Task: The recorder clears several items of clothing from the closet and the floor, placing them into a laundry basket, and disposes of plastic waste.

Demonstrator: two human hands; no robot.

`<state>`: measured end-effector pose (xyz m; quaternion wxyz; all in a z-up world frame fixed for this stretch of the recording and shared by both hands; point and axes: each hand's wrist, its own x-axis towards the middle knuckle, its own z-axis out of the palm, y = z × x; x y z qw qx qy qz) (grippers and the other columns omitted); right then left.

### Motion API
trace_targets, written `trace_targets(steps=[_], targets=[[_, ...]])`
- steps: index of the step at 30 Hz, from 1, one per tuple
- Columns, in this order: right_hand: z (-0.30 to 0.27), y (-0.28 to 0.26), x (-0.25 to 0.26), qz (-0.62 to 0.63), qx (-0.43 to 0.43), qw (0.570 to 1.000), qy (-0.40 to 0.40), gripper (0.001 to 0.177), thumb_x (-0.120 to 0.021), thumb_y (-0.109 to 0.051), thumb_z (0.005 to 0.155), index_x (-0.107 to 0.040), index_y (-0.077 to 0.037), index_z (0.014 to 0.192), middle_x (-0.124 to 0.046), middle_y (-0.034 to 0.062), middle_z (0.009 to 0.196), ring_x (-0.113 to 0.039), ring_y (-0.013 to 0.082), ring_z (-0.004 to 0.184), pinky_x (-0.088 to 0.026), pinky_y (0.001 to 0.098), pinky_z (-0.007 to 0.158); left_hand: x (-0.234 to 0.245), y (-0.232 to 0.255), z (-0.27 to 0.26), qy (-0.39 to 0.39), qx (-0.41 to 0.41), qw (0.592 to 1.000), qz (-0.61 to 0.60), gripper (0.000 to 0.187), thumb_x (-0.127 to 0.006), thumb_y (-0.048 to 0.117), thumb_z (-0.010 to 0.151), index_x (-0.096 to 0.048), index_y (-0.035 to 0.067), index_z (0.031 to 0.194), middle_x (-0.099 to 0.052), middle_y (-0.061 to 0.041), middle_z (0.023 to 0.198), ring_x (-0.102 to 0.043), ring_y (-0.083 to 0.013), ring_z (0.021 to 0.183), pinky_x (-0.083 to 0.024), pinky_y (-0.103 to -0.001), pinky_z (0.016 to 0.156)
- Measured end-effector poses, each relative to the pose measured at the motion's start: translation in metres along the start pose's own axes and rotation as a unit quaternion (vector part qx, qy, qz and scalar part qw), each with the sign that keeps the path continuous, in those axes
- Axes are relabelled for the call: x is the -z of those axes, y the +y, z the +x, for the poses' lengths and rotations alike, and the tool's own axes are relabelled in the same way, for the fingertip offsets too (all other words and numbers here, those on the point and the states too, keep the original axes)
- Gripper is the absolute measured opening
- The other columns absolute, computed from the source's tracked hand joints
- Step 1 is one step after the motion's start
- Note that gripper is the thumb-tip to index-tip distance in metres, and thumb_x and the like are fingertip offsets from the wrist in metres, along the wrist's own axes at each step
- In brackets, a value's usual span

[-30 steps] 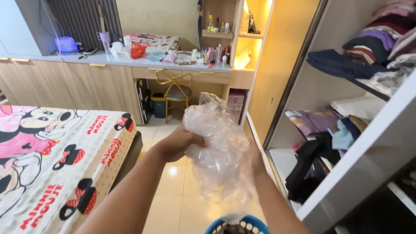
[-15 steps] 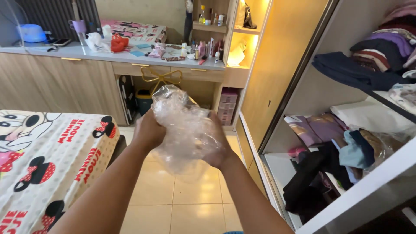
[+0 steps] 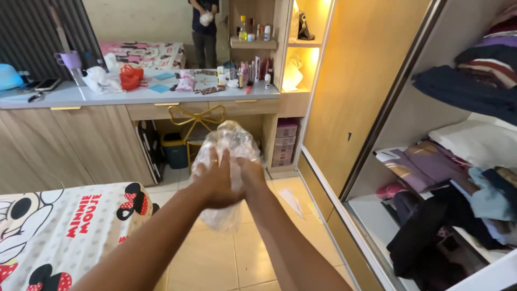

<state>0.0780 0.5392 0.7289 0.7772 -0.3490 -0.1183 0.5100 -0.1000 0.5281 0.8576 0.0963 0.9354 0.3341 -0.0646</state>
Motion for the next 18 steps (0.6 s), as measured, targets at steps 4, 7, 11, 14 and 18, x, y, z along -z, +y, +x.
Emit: trace_targets(steps=[4,7,11,14,18], targets=[[0.031,-0.016,-0.016,-0.08,0.121,0.967,0.21,0.04,-0.062,-0.017,0.093,-0.064,-0.001,0.13,-0.073,0.0192,0.116,-0.074,0.0328,0.095,-0.062,0.0443,0.074,-0.018,-0.057,0.091,0.217,-0.154,0.932,-0.245,0.127,-0.082,0.057,0.084,0.003,0.008,0.165,-0.005,-0.033,0.168,-0.017,-0.0591,0.151,-0.021,-0.059,0.123],[0.034,-0.05,-0.049,-0.075,0.148,0.946,0.277,0.039,-0.058,-0.021,0.095,-0.064,-0.009,0.132,-0.072,0.0153,0.115,-0.072,0.0309,0.092,-0.059,0.0456,0.066,0.015,-0.062,0.113,0.286,-0.067,0.87,-0.397,0.137,-0.086,0.062,0.075,0.0,0.007,0.166,-0.014,-0.033,0.167,-0.019,-0.0534,0.154,-0.023,-0.058,0.124],[0.096,-0.061,-0.054,-0.116,0.214,0.929,0.28,0.035,-0.055,-0.015,0.096,-0.066,-0.009,0.128,-0.072,0.0159,0.114,-0.071,0.0286,0.091,-0.058,0.0428,0.068,0.039,-0.079,0.168,0.085,0.109,0.789,-0.599,0.149,-0.094,0.059,0.062,0.005,0.011,0.163,-0.023,-0.026,0.162,-0.038,-0.0387,0.145,-0.041,-0.056,0.114],[0.175,-0.067,-0.054,-0.159,0.268,0.918,0.245,0.031,-0.053,-0.008,0.096,-0.069,-0.005,0.123,-0.072,0.0181,0.114,-0.069,0.027,0.092,-0.057,0.0396,0.073,0.065,-0.091,0.214,-0.05,0.079,0.726,-0.681,0.106,-0.086,0.041,0.064,-0.035,0.017,0.153,-0.049,-0.012,0.153,-0.059,-0.0335,0.13,-0.06,-0.056,0.088],[0.281,-0.076,-0.057,-0.208,0.312,0.906,0.198,0.029,-0.052,-0.001,0.096,-0.071,-0.002,0.118,-0.072,0.0203,0.113,-0.068,0.0254,0.093,-0.056,0.0363,0.078,0.028,-0.129,0.344,-0.036,0.016,0.664,-0.747,0.077,-0.083,0.02,0.071,-0.048,0.024,0.14,-0.061,0.0,0.134,-0.065,-0.0181,0.114,-0.066,-0.039,0.072]])
